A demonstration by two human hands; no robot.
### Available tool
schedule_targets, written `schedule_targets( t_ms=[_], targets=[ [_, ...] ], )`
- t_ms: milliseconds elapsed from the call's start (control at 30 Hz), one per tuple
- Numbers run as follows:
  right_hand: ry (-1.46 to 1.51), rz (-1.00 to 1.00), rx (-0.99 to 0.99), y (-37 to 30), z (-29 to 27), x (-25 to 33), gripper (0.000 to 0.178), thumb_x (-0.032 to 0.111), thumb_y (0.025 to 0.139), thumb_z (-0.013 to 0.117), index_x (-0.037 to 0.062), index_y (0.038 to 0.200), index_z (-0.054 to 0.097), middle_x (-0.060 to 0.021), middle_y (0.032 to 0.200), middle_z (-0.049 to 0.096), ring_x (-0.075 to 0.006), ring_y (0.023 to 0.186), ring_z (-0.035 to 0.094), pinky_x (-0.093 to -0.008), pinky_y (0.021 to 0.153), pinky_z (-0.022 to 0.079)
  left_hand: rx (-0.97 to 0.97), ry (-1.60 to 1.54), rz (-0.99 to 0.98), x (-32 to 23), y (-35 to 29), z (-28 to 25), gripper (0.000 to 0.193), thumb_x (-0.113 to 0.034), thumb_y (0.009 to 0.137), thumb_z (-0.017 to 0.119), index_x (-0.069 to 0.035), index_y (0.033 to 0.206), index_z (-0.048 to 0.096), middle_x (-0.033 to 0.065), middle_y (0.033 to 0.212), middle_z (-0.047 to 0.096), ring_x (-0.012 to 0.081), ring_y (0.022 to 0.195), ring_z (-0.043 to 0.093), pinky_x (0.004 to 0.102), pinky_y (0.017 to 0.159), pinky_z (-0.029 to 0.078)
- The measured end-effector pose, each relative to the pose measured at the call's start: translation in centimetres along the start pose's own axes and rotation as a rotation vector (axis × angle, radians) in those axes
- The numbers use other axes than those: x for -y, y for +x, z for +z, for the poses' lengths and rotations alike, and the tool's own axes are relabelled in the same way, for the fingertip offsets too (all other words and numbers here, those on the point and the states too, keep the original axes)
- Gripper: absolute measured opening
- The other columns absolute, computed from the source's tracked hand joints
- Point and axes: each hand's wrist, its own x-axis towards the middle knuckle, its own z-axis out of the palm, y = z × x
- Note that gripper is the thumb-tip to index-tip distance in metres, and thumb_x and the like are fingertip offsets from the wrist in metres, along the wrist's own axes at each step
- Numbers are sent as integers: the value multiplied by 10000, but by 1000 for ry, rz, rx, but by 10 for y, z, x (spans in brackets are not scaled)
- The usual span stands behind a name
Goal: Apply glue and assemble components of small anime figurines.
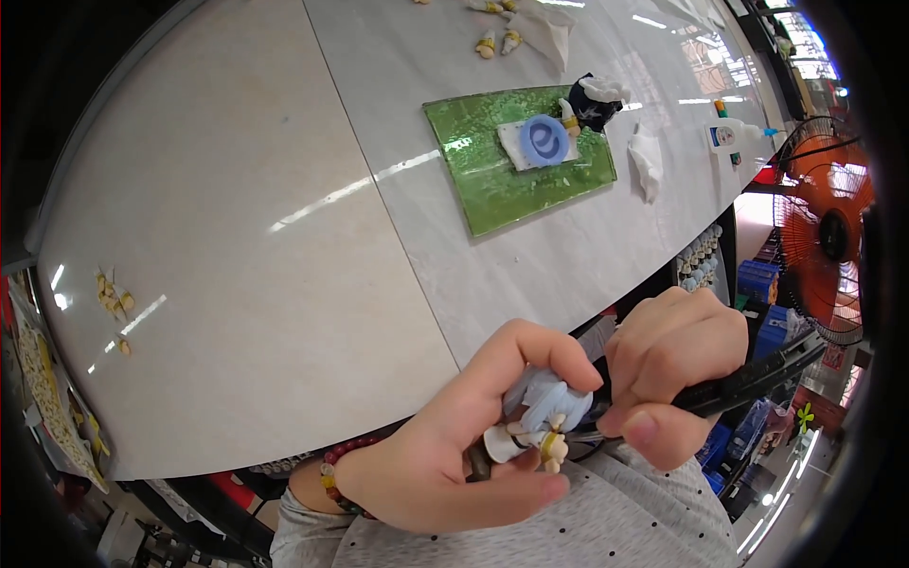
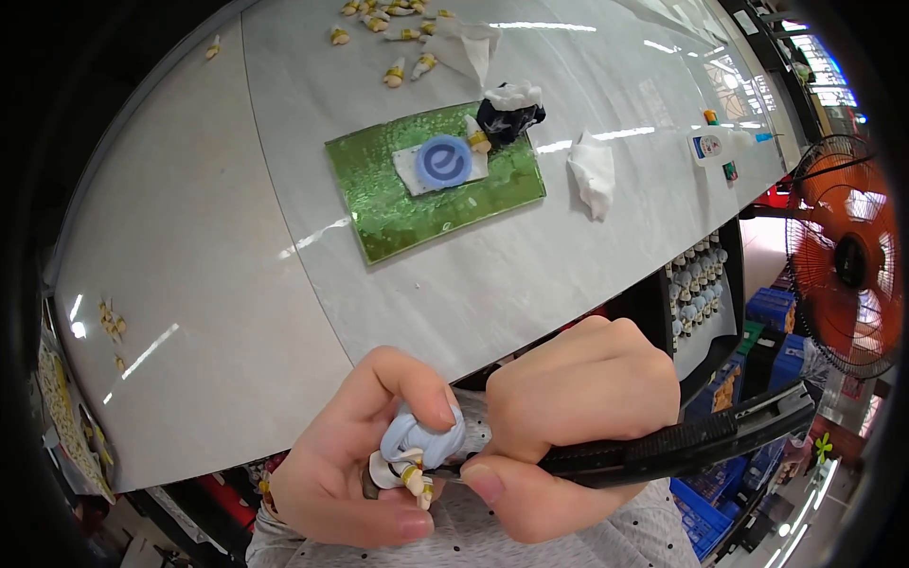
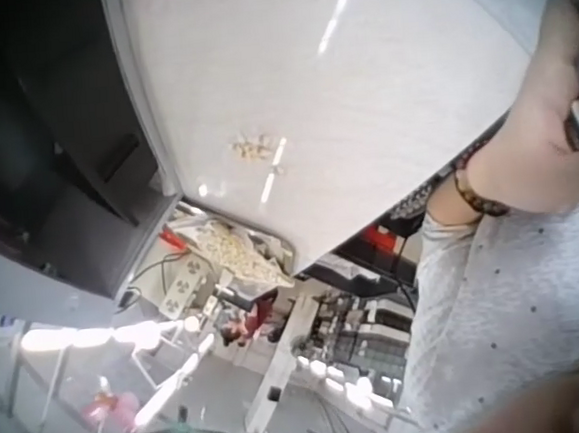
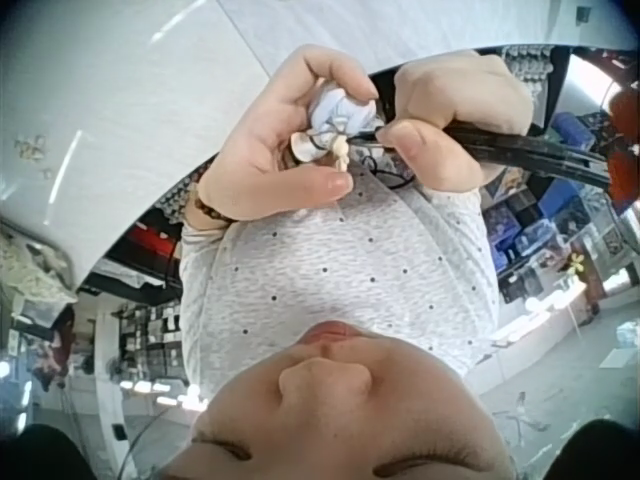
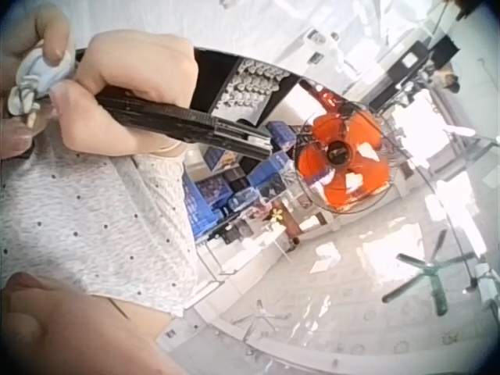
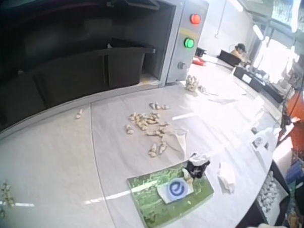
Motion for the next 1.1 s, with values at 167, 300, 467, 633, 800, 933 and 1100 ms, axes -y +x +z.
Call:
schedule_targets(
  t_ms=[167, 300, 467, 633, 800, 933, 1100],
  targets=[
    [107, 20, -140, -6, 7, 1, 156, -2, 621, 606, 4, 507, 501, -76, 469, 525, -137, 341, 447, -245, 317, 311, 89, 199, 198, 2, 3, -3, 572, 105, 611, 635, -57, 1068, 331, 91, 965, 425, 74, 778, 430, 162, 629, 361],
    [176, -27, -190, -18, 14, -10, 94, -5, 628, 604, -14, 564, 537, -109, 527, 571, -143, 369, 473, -240, 337, 347, 174, 260, 308, 5, 1, -9, 465, 29, 762, 548, -52, 1143, 294, 6, 892, 373, 12, 644, 359, 164, 580, 312],
    [255, -18, -230, -21, 12, -9, 69, -11, 632, 601, -30, 592, 549, -128, 560, 589, -150, 387, 489, -233, 354, 366, 204, 201, 201, 2, 2, -7, 465, 28, 766, 549, -55, 1147, 295, 7, 903, 369, 14, 664, 362, 163, 591, 321],
    [231, -82, -145, -15, 10, -12, 72, -29, 617, 604, -27, 575, 546, -121, 548, 588, -152, 379, 487, -229, 341, 356, 214, 180, 183, 2, 0, -5, 456, 15, 777, 546, -58, 1149, 292, 7, 913, 366, 14, 666, 365, 161, 597, 319],
    [221, -116, -93, -9, 8, -13, 120, -34, 605, 606, -15, 519, 525, -96, 483, 551, -146, 336, 453, -223, 306, 314, 253, 170, 18, -2, -1, -7, 440, -5, 787, 536, -51, 1148, 290, 8, 942, 363, 22, 709, 376, 166, 630, 322],
    [188, -128, -71, -6, 8, -9, 174, -39, 606, 599, -6, 473, 493, -71, 424, 478, -146, 303, 409, -241, 289, 260, 199, 127, 135, 5, 2, -6, 475, 46, 694, 560, -53, 1094, 324, 52, 959, 393, 68, 756, 402, 192, 654, 329],
    [128, -130, 90, -2, -2, -7, 126, 9, 651, 604, -46, 549, 554, -105, 473, 536, -145, 316, 438, -210, 308, 345, 149, 29, 66, 3, -1, -7, 529, 102, 601, 594, -56, 1044, 352, 79, 963, 422, 100, 756, 425, 216, 644, 330]
  ],
)
